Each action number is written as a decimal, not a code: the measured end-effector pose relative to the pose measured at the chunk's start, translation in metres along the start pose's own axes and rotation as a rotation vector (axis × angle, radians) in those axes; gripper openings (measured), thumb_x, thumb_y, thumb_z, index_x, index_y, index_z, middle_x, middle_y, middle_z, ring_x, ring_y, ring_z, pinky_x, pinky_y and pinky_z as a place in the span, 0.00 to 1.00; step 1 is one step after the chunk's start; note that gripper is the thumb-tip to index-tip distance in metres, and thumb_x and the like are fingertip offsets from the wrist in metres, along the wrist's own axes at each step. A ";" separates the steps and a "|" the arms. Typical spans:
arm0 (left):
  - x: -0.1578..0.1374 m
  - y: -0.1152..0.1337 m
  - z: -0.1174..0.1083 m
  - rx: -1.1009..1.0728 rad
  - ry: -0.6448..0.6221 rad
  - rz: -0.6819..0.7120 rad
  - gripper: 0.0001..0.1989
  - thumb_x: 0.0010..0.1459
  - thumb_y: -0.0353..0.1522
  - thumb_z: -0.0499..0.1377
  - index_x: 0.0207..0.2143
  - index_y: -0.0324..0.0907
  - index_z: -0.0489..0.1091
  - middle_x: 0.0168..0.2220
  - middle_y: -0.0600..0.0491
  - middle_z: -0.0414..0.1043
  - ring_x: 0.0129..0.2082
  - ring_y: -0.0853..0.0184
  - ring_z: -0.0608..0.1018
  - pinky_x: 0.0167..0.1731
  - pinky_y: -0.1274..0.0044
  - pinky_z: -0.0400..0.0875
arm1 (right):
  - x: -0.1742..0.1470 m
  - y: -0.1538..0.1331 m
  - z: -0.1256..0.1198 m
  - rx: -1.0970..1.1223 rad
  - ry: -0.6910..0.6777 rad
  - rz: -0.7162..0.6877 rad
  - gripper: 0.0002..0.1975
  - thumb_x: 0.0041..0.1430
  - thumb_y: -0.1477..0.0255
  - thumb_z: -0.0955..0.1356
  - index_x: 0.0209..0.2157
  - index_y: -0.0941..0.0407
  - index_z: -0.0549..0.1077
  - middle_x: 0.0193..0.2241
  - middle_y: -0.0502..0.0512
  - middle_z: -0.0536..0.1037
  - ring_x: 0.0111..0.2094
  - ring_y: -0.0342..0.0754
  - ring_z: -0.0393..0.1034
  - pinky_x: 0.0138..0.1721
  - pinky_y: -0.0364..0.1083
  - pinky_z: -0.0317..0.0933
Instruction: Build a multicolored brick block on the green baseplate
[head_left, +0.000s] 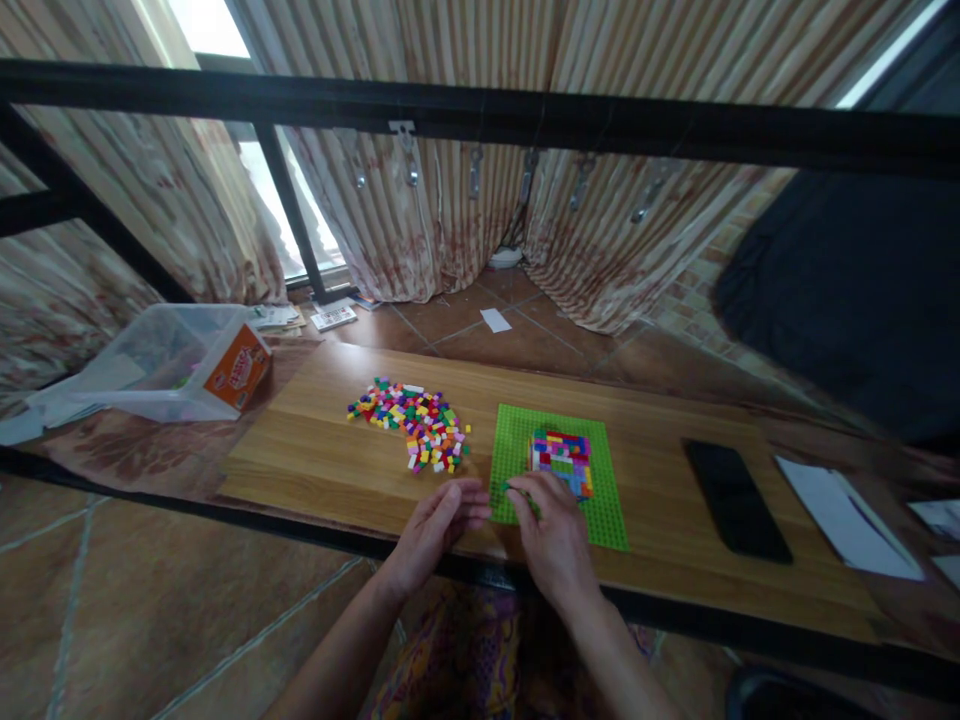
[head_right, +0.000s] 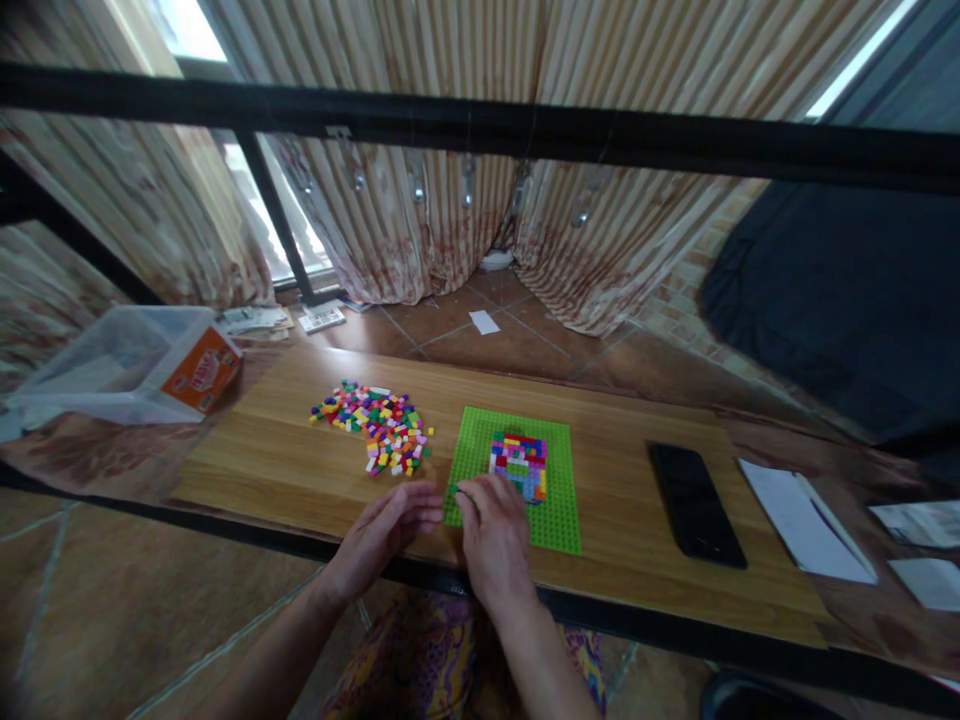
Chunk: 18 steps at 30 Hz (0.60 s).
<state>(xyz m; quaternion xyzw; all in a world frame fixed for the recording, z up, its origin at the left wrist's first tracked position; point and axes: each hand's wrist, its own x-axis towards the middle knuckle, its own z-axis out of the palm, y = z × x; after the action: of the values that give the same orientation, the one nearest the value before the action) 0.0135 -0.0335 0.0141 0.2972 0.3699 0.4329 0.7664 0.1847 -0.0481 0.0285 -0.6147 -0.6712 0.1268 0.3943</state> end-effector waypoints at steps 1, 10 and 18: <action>0.000 0.000 0.000 0.010 0.001 -0.002 0.22 0.56 0.45 0.62 0.45 0.37 0.73 0.40 0.43 0.78 0.40 0.62 0.79 0.45 0.71 0.69 | 0.002 0.007 -0.010 -0.003 0.043 0.018 0.10 0.65 0.67 0.63 0.37 0.53 0.75 0.36 0.55 0.77 0.41 0.50 0.70 0.45 0.51 0.63; 0.001 0.001 0.000 0.038 0.007 0.007 0.21 0.55 0.45 0.62 0.42 0.38 0.74 0.38 0.45 0.77 0.37 0.64 0.78 0.42 0.72 0.69 | 0.030 0.074 -0.060 -0.150 0.118 0.082 0.18 0.62 0.57 0.63 0.34 0.54 0.78 0.35 0.57 0.76 0.39 0.52 0.70 0.44 0.53 0.62; 0.000 0.001 0.001 0.035 0.025 0.000 0.20 0.54 0.44 0.64 0.42 0.38 0.75 0.38 0.46 0.77 0.38 0.65 0.78 0.42 0.73 0.70 | 0.044 0.086 -0.055 -0.093 0.090 0.089 0.15 0.56 0.57 0.67 0.30 0.52 0.79 0.35 0.55 0.75 0.39 0.52 0.70 0.43 0.53 0.62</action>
<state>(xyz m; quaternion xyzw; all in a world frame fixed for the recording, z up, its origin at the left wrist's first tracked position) 0.0137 -0.0326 0.0155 0.3052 0.3867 0.4302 0.7565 0.2878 -0.0069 0.0251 -0.6666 -0.6301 0.0852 0.3890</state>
